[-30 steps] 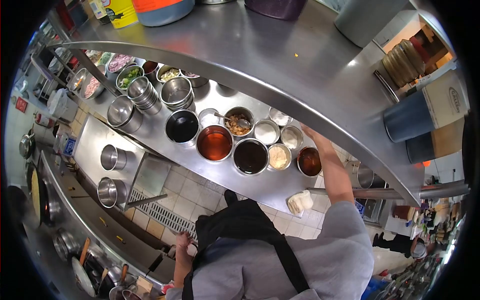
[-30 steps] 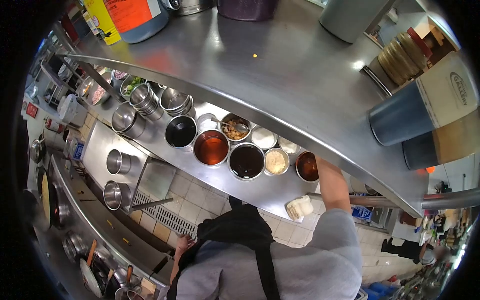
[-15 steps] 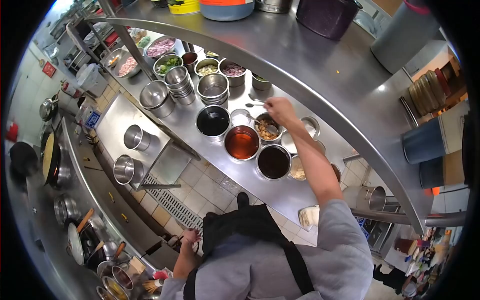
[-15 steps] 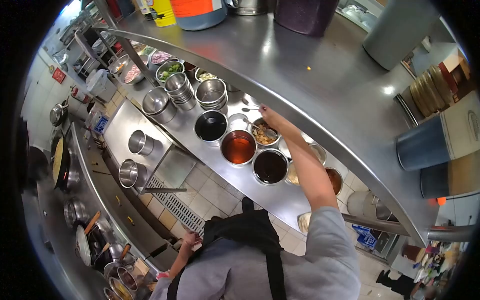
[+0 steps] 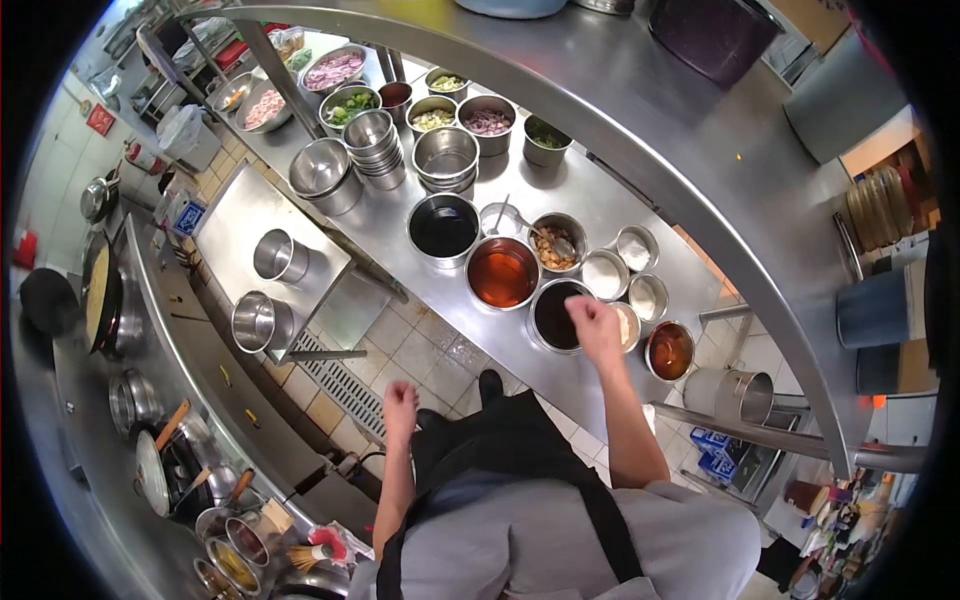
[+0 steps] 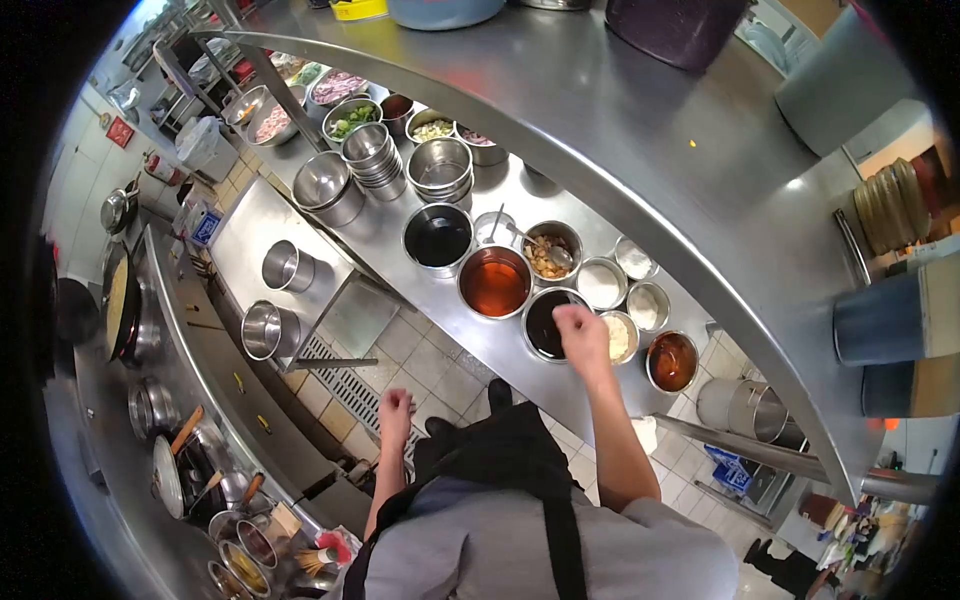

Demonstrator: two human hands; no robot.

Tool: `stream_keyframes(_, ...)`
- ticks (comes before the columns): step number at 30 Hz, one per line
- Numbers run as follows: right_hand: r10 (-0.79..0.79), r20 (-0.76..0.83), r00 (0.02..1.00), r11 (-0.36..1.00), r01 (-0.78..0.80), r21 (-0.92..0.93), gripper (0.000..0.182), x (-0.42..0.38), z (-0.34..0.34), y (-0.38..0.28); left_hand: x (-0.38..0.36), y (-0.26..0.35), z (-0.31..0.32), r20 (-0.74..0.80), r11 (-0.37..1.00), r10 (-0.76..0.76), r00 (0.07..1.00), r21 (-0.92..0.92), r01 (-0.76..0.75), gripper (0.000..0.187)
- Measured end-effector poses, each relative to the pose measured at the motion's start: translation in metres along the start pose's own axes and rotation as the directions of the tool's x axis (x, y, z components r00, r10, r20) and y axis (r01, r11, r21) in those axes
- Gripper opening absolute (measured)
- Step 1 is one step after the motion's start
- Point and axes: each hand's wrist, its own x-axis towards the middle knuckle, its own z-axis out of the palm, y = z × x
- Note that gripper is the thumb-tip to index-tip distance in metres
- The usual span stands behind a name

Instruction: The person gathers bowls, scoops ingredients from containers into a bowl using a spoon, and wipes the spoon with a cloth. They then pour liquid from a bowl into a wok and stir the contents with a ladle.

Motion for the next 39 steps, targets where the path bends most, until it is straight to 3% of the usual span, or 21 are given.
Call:
stream_keyframes(4,0.115,0.137,0.984,0.993,-0.112,-0.035,0.023,-0.045,0.012,0.001,0.062,0.095,0.058,0.125,0.915,0.324,0.938,0.208,-0.344,0.024)
stream_keyframes(6,-0.023,0.072,0.997,0.998,0.027,-0.055,0.024,-0.041,0.016,0.007,0.075,0.154,0.089,0.119,0.809,0.523,0.844,0.241,-0.536,0.026)
stream_keyframes(8,-0.132,0.005,0.991,0.986,0.132,-0.102,0.025,-0.014,0.014,-0.013,0.083,0.199,0.115,0.158,0.812,0.466,0.871,0.313,-0.492,0.028)
stream_keyframes(9,-0.104,-0.025,0.994,0.977,0.098,-0.188,0.026,0.003,0.013,-0.027,0.087,0.213,0.125,0.175,0.809,0.439,0.881,0.350,-0.472,0.030)
stream_keyframes(11,-0.257,-0.053,0.965,0.913,0.225,-0.340,0.025,0.037,0.013,-0.050,0.097,0.220,0.142,0.225,0.754,0.471,0.853,0.399,-0.521,0.032)
stream_keyframes(13,-0.451,-0.094,0.888,0.849,0.394,-0.353,0.023,0.076,0.025,-0.056,0.114,0.215,0.150,0.306,0.691,0.482,0.821,0.443,-0.571,0.034)
stream_keyframes(16,-0.379,-0.077,0.922,0.811,0.291,-0.507,0.020,0.142,0.045,-0.056,0.120,0.214,0.151,0.384,0.686,0.485,0.786,0.391,-0.614,0.032)
stream_keyframes(19,-0.080,0.063,0.995,0.824,0.102,-0.558,0.023,0.195,0.067,-0.056,0.128,0.214,0.150,0.418,0.679,0.469,0.778,0.392,-0.620,0.031)
stream_keyframes(22,-0.052,0.087,0.995,0.688,0.099,-0.719,0.024,0.209,0.095,-0.068,0.129,0.217,0.150,0.466,0.673,0.423,0.778,0.413,-0.613,0.032)
stream_keyframes(27,0.019,0.201,0.979,0.584,0.152,-0.797,0.024,0.232,0.127,-0.052,0.134,0.221,0.154,0.507,0.646,0.384,0.771,0.450,-0.617,0.034)
stream_keyframes(30,-0.096,0.115,0.989,0.600,0.150,-0.786,0.021,0.245,0.130,-0.024,0.142,0.220,0.153,0.539,0.648,0.374,0.755,0.430,-0.628,0.036)
stream_keyframes(39,-0.252,-0.122,0.960,0.634,0.069,-0.770,0.024,0.279,0.079,0.004,0.154,0.227,0.157,0.605,0.616,0.336,0.722,0.438,-0.655,0.040)
